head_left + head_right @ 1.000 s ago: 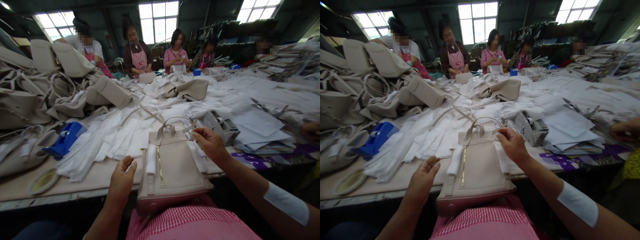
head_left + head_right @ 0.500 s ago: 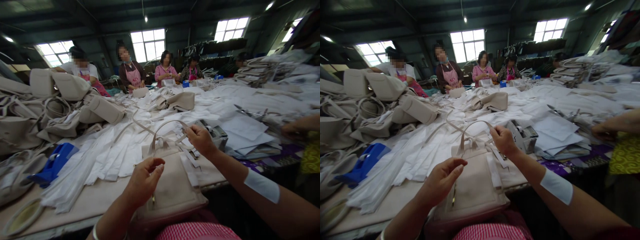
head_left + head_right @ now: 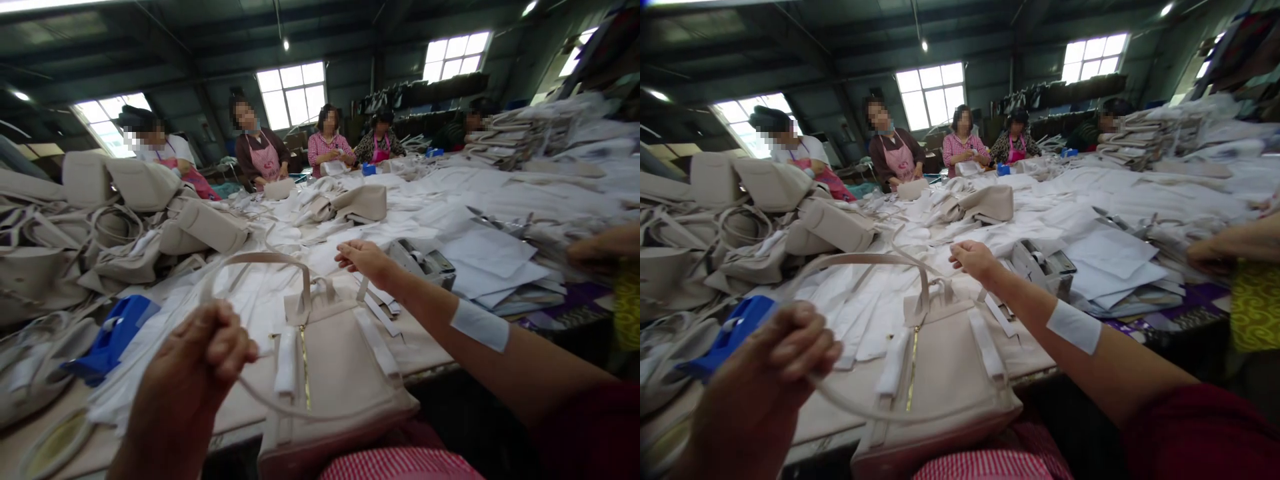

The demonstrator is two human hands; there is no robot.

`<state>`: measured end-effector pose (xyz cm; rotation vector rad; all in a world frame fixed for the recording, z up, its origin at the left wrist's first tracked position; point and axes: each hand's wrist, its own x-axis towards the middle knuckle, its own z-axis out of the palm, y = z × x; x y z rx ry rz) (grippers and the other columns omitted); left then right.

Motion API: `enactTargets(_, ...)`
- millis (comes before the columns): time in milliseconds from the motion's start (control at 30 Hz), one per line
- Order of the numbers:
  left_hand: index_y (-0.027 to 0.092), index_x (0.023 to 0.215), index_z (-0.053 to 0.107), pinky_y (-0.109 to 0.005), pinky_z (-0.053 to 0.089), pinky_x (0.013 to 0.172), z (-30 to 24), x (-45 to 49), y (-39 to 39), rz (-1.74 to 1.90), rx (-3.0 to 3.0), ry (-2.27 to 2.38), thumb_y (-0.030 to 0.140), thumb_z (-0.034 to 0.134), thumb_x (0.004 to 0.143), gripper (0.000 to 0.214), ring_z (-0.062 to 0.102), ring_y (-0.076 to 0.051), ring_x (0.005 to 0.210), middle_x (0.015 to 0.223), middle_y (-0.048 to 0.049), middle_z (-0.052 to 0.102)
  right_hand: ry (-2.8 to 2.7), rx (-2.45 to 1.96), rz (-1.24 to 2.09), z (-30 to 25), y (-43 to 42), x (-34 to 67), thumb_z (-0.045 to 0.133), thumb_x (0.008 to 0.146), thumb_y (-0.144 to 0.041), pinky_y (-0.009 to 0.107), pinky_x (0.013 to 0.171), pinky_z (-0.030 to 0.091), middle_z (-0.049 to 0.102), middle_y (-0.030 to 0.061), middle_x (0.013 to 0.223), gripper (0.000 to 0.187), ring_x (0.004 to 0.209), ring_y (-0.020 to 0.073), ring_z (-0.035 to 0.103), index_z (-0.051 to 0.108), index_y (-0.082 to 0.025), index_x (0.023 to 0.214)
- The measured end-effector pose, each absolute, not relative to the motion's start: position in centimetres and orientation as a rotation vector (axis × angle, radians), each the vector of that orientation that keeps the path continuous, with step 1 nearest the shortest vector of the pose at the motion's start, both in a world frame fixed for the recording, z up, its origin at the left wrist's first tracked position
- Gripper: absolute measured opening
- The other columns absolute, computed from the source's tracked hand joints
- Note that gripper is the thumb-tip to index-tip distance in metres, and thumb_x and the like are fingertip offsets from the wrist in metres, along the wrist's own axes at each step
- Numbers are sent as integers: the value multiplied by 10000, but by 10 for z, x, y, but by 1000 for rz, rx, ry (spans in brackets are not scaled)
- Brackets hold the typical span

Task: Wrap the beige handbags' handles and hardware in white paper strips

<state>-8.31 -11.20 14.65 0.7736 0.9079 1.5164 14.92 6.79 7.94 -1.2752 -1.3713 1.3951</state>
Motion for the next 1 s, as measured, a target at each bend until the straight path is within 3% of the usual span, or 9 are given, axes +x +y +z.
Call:
enactTargets(133,154,843,582,-155,483,446,147,-119,-128,1696,491,721,64,647,783,126,440,-13,377,526,102,465,-1362,-1524,1530,23,99,141,536,916,-405,307,702,468,720,87,837,251,708,165,625,575,-156,923)
enactTargets(233,133,828,583,-175,501,441,132,-122,-131,1635,431,795,46,686,716,175,440,-13,380,527,104,449,-1368,-1535,1663,9,110,118,524,905,-480,355,716,489,711,84,769,329,732,206,641,568,-154,897)
enactTargets(333,131,816,591,-177,493,434,119,-124,-130,1587,436,830,77,714,703,175,425,-11,383,524,102,432,-1398,-1503,1749,18,124,102,538,891,-473,410,777,487,715,106,845,322,834,234,652,586,-155,900)
enactTargets(433,134,794,599,-175,478,426,114,-130,-128,1572,459,863,138,744,700,173,411,-14,388,515,101,411,-1455,-1453,1759,38,136,101,685,793,-347,457,896,431,716,101,1003,230,1023,252,619,628,-187,947)
enactTargets(500,136,796,607,-177,479,438,111,-131,-127,1551,463,884,174,757,704,180,411,-15,400,524,98,414,-1477,-1375,1758,53,140,104,718,757,-278,450,940,406,710,80,1082,295,1095,240,596,629,-223,1033)
enactTargets(633,131,800,614,-175,476,452,111,-127,-124,1497,482,881,216,775,708,204,402,-11,410,536,97,422,-1426,-1130,1743,92,138,104,608,851,-258,352,891,473,683,25,1176,366,1029,153,641,524,-281,1206)
enactTargets(767,131,803,623,-184,479,438,116,-122,-119,1449,527,881,253,783,710,222,411,-20,410,531,95,432,-1353,-773,1788,154,129,94,628,837,-184,275,712,539,718,66,989,150,820,144,684,595,-162,981)
enactTargets(833,133,808,628,-186,473,421,118,-121,-117,1441,550,865,271,795,696,244,427,-31,416,533,90,442,-1411,-649,1748,187,120,88,678,793,-120,239,620,536,717,56,859,134,720,135,679,603,-132,903)
enactTargets(1000,141,864,614,-152,400,389,123,-109,-114,1387,590,883,330,810,678,330,419,-33,423,546,88,459,-1667,-417,1517,244,87,74,659,827,-98,258,564,551,714,29,741,250,588,136,671,595,-112,1069)
